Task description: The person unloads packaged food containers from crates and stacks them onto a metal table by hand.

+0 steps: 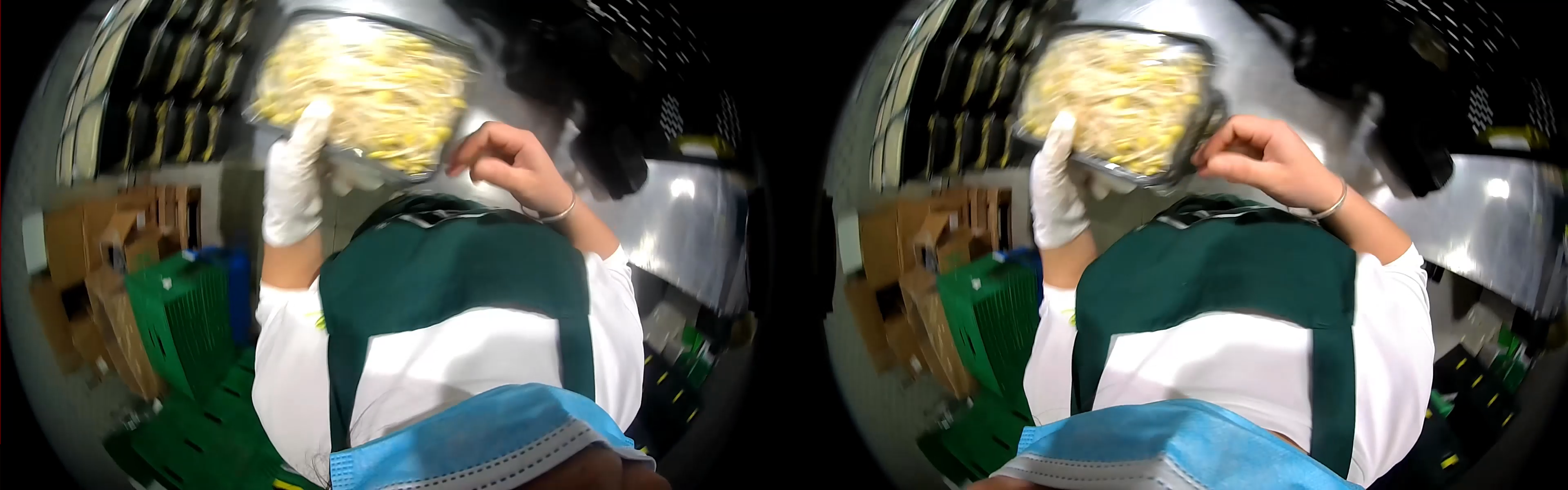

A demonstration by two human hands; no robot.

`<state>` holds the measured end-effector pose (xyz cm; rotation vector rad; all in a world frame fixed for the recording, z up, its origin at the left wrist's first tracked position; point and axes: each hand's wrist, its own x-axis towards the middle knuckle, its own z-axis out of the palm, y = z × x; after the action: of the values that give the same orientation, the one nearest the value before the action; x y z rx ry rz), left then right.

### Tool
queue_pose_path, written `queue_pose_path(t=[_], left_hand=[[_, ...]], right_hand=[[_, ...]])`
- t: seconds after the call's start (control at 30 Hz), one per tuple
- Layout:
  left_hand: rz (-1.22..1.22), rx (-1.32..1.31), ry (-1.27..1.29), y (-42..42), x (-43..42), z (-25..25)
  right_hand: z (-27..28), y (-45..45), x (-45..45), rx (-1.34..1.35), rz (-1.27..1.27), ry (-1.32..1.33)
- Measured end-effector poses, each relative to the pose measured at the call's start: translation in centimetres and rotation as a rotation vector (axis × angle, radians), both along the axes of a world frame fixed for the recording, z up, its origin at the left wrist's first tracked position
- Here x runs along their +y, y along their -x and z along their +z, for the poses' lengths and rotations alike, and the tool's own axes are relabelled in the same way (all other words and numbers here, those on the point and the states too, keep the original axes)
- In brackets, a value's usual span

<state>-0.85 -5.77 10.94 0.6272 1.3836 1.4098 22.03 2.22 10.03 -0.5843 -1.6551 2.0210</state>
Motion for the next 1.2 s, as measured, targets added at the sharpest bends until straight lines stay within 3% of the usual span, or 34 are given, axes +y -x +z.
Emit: queue_pose_path(t=[0.03, 0.07, 0.1, 0.13, 0.17, 0.23, 0.33, 0.43, 0.47, 0.53, 0.67, 0.73, 0.8, 0.87, 0.9, 0.93, 1.0, 1.1, 1.13, 1.2], left_hand=[[-0.021, -0.042, -0.018, -0.4, 0.1, 0.4], [-0.042, -0.086, -0.032, 0.0, 0.5, 0.5], [-0.001, -0.144, -0.062, 0.4, 0.4, 0.1], [0.041, -0.202, -0.090, 0.7, 0.7, -0.4], [0.062, -0.229, -0.080, 0.3, 1.0, -0.1], [0.062, -0.184, -0.118, 0.5, 1.1, -0.2], [0.240, -0.170, -0.129, -1.8, 1.7, 0.2], [0.182, -0.188, -0.163, -1.3, 1.3, -0.5], [0.139, -0.200, -0.186, -1.2, 1.3, -0.5], [0.169, -0.233, -0.171, -1.7, 1.5, -0.2], [0.087, -0.236, -0.206, -1.0, 1.3, -1.0], [0.063, -0.233, -0.209, -0.8, 1.5, -1.2], [0.111, -0.218, -0.214, -0.5, 1.7, -1.4], [0.077, -0.208, -0.238, -0.3, 1.4, -1.4], [0.039, -0.206, -0.236, -0.4, 1.3, -1.1], [0.001, -0.204, -0.234, -0.4, 1.3, -1.0], [0.099, -0.197, -0.203, -0.4, 1.4, -1.1], [-0.026, -0.220, -0.197, 0.0, 1.4, -0.9], [-0.028, -0.219, -0.193, 0.1, 1.4, -1.0], [-0.034, -0.292, -0.227, 0.1, 1.3, -1.2]], right_hand=[[-0.1, -3.0, 1.3, -0.132, -0.062, -0.409], [-0.7, -6.2, 3.2, -0.361, -0.332, -0.849], [-1.3, -9.5, 6.0, -0.607, -0.551, -1.103], [-3.1, -13.9, 8.6, -0.956, -0.715, -1.183], [-5.8, -19.5, 11.2, -1.276, -0.742, -1.251], [-10.6, -28.1, 13.2, -1.770, -0.543, -0.922], [-11.4, -30.2, 11.7, -1.856, -0.531, -0.909], [-11.7, -29.6, 10.8, -1.947, -0.470, -0.923], [-11.7, -29.2, 10.6, -1.792, -0.558, -1.071], [-10.0, -29.4, 11.0, -1.912, -0.426, -0.825], [-10.0, -31.1, 12.4, -1.840, -0.471, -0.913], [-11.0, -32.4, 13.5, -1.236, -0.700, -0.413], [-11.2, -32.6, 13.0, -1.299, -0.761, -0.490], [-13.0, -33.1, 11.5, -1.344, -0.667, -0.631], [-13.9, -32.6, 10.1, -1.416, -0.694, -0.855], [-14.1, -32.6, 9.4, -1.506, -0.679, -0.894], [-13.8, -31.8, 8.1, -1.405, -0.730, -0.708], [-12.8, -30.4, 6.3, -0.332, -0.806, 0.209], [-12.4, -29.8, 6.2, -0.175, -0.987, 0.601], [-16.9, -31.5, 7.0, 0.088, -0.887, 0.546]])
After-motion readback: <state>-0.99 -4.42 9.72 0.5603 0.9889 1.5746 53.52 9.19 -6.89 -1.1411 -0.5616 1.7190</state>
